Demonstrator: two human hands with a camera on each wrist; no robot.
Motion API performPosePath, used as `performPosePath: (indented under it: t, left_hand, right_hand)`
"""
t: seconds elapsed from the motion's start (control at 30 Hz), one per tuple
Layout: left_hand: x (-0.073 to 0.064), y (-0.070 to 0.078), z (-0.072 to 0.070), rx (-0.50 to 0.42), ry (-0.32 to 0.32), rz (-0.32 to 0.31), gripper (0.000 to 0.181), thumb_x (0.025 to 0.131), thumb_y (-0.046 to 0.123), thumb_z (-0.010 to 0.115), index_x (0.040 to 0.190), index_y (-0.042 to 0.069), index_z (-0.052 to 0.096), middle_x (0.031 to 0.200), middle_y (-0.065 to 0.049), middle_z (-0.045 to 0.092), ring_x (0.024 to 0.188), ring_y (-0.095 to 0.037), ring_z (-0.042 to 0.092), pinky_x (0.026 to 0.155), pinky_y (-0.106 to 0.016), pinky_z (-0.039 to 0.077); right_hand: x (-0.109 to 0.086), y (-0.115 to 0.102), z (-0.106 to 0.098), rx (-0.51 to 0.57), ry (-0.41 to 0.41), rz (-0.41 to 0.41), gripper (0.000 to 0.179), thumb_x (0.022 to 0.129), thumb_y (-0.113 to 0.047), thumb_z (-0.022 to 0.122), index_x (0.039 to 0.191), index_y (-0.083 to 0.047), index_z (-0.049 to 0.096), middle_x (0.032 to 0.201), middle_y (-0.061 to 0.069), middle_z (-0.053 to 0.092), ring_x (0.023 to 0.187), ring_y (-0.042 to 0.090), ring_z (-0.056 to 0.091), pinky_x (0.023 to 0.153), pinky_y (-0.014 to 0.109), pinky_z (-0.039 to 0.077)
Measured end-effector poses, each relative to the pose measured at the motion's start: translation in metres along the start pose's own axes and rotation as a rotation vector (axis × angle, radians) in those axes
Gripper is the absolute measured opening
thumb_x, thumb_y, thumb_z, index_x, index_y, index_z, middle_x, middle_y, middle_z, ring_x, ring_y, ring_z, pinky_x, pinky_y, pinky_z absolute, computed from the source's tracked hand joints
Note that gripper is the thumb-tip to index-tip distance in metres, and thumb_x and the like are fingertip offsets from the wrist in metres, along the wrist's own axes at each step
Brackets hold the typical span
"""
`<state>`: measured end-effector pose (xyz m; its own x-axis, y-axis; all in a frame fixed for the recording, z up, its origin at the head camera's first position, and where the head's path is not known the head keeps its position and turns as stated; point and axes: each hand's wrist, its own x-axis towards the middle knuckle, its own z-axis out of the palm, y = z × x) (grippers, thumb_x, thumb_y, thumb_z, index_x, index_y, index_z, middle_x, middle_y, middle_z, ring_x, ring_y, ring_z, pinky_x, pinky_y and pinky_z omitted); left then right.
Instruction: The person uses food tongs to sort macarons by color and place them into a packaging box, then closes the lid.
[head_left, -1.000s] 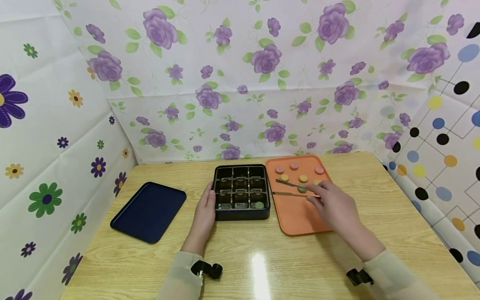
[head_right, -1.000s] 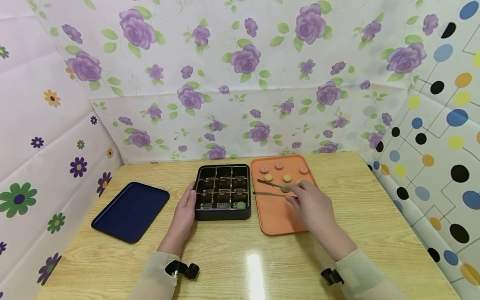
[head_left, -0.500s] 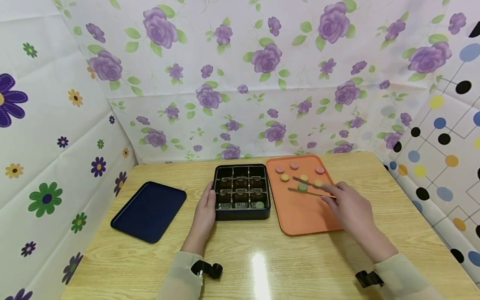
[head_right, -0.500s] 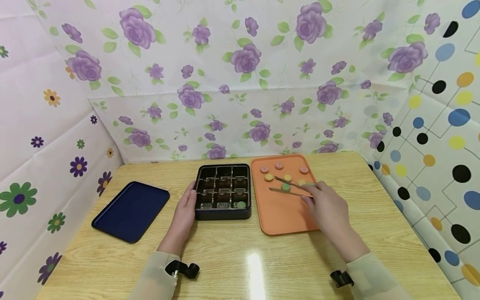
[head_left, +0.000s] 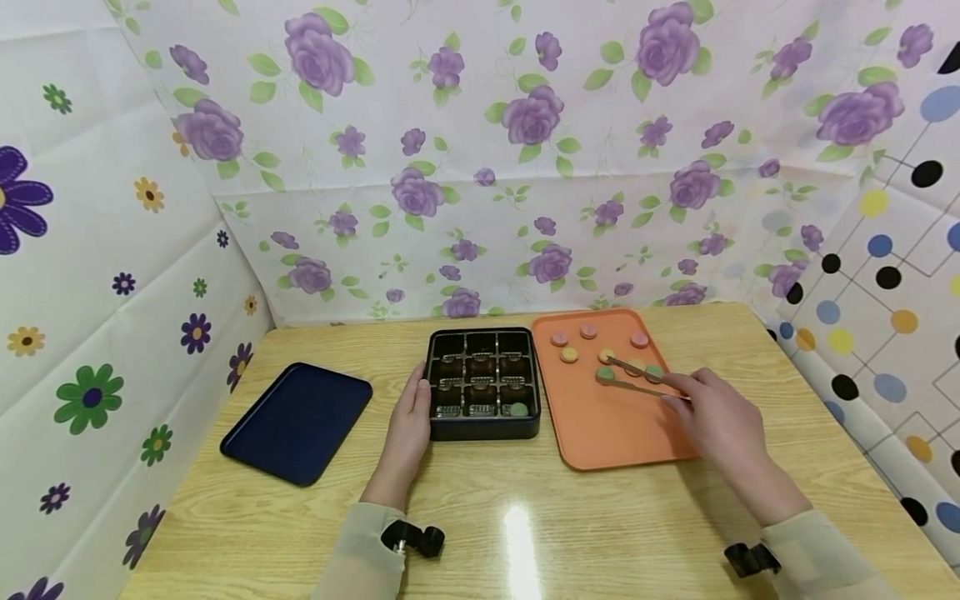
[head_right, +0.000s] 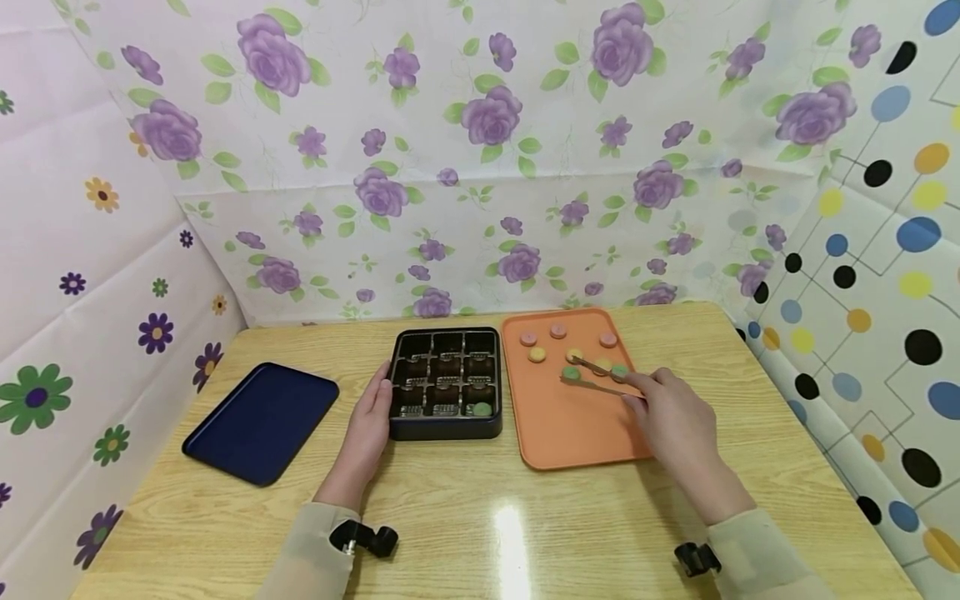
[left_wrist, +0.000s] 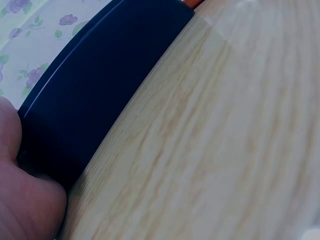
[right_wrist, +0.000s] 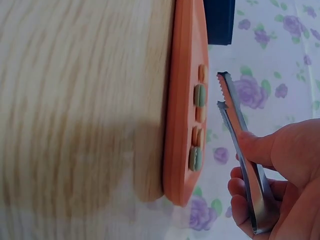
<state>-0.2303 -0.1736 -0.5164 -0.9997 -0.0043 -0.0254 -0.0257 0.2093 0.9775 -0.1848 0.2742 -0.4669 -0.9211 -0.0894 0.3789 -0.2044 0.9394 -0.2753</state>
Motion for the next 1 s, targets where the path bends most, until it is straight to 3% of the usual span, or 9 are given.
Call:
performPosePath:
  t: [0.37,1.0]
  left_hand:
    - [0.000,0.000,-0.001,-0.003,0.003,-0.004,0.062,0.122,0.050,0.033,0.179,0.030,0.021,0.183,-0.002,0.018,0.168,-0.035,0.019,0.132,-0.064,0.021]
    - [0.000,-0.001,-0.001,-0.003,0.003,-0.007,0.062,0.122,0.051,0.033,0.179,0.030,0.021,0.183,-0.002,0.017,0.167,-0.036,0.019,0.132,-0.065,0.021]
  right_hand:
    - [-0.002,0.007,0.007,-0.028,0.010,-0.009,0.028,0.101,-0.016,0.084,0.127,-0.006,0.081,0.094,0.012,0.064,0.063,0.018,0.053,0.047,0.034,0.041]
    - [0.003,0.008,0.013,-0.011,-0.050,0.033,0.027,0.104,-0.017,0.081,0.127,-0.004,0.081,0.096,0.012,0.065,0.067,0.021,0.055,0.052,0.038,0.045]
